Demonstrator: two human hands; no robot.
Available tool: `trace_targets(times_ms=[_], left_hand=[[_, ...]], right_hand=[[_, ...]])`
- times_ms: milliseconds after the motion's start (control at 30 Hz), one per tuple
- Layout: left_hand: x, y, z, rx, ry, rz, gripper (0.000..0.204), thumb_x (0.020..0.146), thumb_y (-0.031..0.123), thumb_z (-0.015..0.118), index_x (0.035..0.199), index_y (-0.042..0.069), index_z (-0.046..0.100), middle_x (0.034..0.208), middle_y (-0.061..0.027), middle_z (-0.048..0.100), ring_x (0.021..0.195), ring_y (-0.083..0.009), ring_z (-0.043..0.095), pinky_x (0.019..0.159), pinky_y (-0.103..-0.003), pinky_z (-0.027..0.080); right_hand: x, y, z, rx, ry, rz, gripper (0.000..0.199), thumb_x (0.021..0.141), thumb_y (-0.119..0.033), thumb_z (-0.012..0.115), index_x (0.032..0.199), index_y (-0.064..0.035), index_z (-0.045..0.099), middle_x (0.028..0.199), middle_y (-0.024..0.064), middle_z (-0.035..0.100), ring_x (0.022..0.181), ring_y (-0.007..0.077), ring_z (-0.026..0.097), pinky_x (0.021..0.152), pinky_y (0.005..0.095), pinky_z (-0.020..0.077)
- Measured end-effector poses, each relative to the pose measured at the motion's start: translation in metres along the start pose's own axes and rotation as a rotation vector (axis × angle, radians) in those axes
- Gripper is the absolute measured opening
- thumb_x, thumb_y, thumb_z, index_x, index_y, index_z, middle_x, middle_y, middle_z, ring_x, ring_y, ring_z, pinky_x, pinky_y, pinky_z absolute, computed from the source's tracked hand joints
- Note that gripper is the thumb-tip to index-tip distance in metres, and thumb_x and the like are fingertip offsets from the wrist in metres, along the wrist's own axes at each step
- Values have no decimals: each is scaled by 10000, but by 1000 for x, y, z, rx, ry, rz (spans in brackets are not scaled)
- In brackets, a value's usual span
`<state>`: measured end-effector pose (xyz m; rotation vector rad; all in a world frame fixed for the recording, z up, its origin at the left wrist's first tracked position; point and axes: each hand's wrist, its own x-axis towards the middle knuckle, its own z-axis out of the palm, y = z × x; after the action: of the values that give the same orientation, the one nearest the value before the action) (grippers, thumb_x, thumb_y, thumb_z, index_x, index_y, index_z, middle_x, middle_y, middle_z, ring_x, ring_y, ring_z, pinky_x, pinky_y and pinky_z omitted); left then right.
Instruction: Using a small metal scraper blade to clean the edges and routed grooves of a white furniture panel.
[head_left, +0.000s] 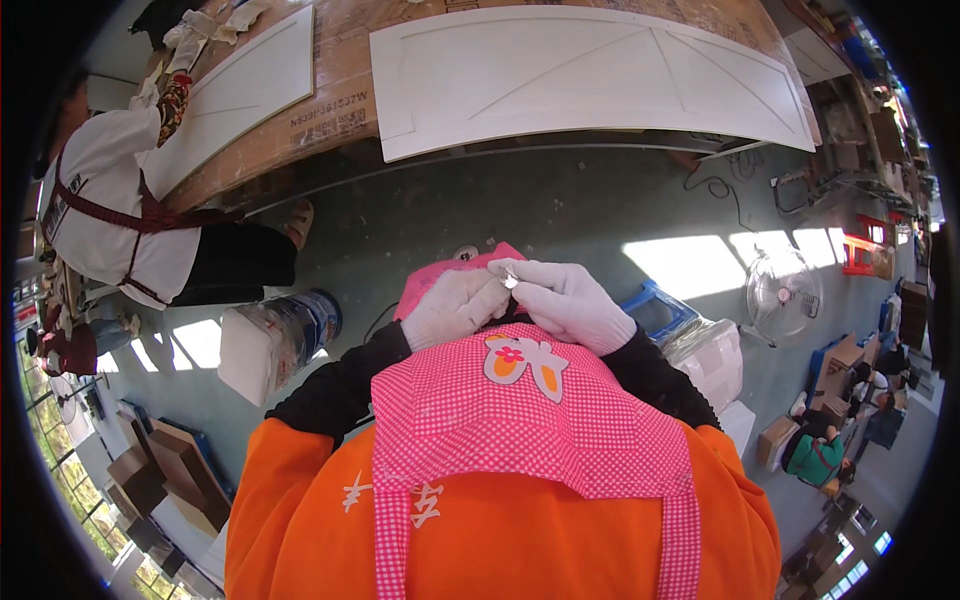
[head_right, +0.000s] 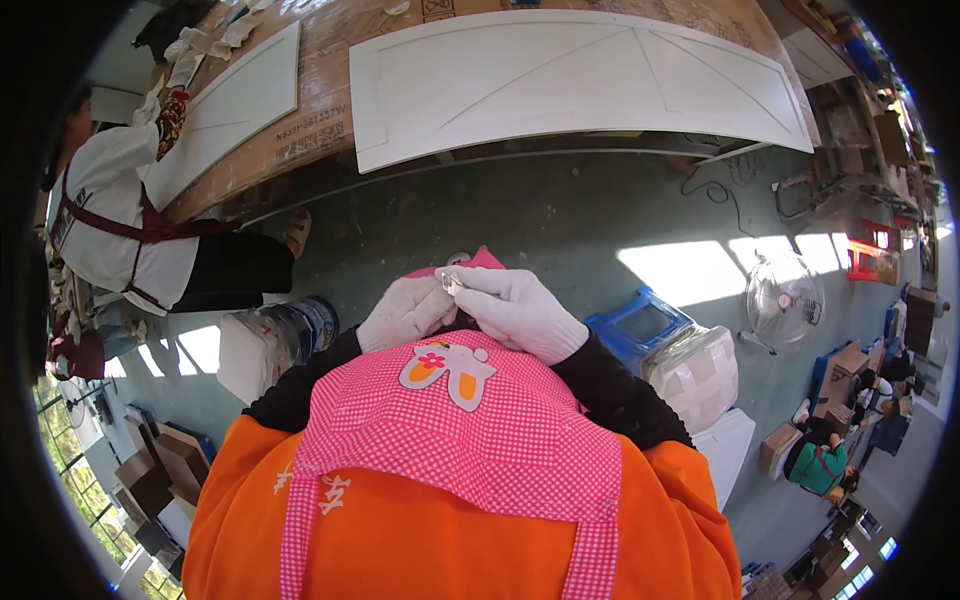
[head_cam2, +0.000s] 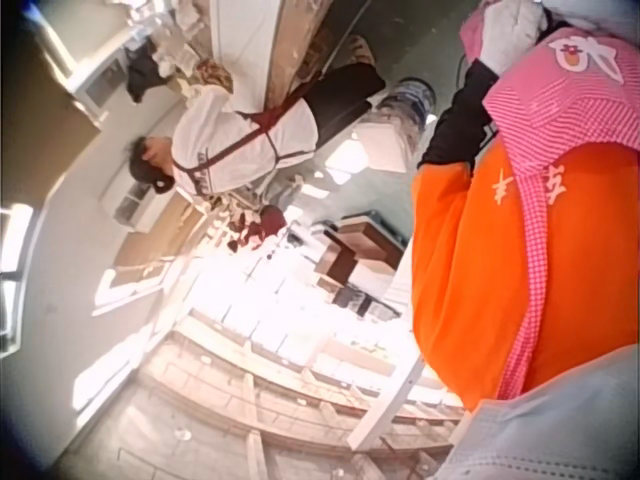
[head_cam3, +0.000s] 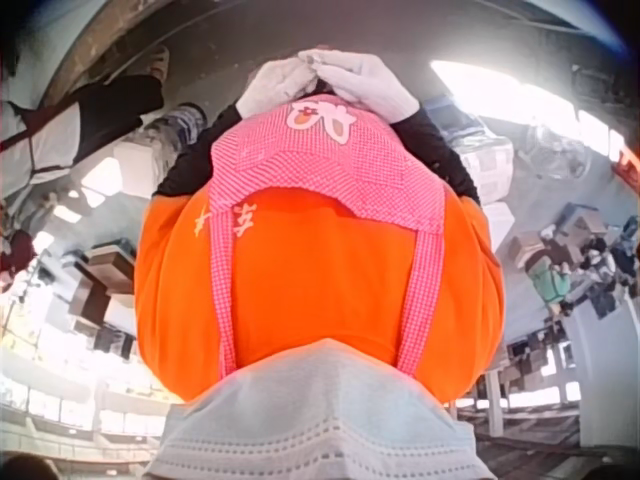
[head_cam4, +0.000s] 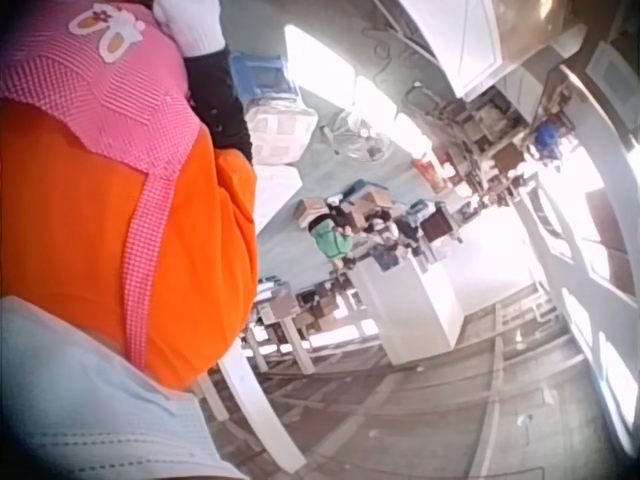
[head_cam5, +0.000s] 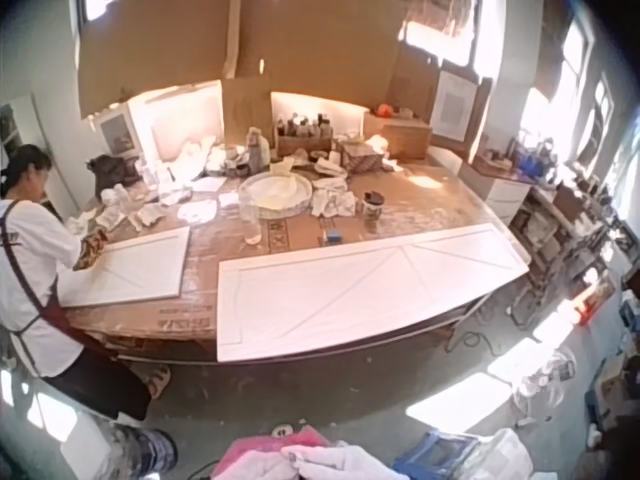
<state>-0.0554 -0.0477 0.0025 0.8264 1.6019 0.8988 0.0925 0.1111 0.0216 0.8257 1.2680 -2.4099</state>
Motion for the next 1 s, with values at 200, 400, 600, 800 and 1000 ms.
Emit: trace_targets(times_ms=[200,400,600,800,1000], left_hand=[[17,-16,-13,116,-31,194,389,1048,300,463,792,34,586,703,-70,578,635,-186,531,621,-336,445],[27,-14,-26,284,-65,338,294,971,240,465,828,15,586,737,-143,610,644,-333,590,613,-400,448],[22,-14,-23,205,-48,312,285,1020,212,489,808,45,580,723,-72,587,636,-207,576,599,-325,451],[37,-16,-23,-31,-35,0,365,1060,265,437,876,1,608,848,-98,638,773,-224,581,754,-339,471],[40,-12,-11,-30,70,29,351,1056,290,449,988,-2,632,862,-144,679,820,-293,660,752,-387,498]], right_hand=[[9,-9,-2,16,30,-2,530,1018,-146,574,1517,-6,461,720,-77,504,518,-2,339,469,189,262],[21,-10,-10,54,9,-36,608,991,-113,571,1559,-4,385,724,-65,500,527,8,346,473,192,276],[40,5,-36,264,113,-18,481,1048,-153,511,1504,-12,449,605,-74,426,430,21,320,409,189,273],[38,9,-39,174,137,-24,456,1064,-166,486,1493,-16,464,583,-76,416,408,21,301,383,203,258],[37,-13,-22,-39,22,20,496,1047,-189,521,1504,-2,469,654,-101,454,481,-4,313,433,197,243]])
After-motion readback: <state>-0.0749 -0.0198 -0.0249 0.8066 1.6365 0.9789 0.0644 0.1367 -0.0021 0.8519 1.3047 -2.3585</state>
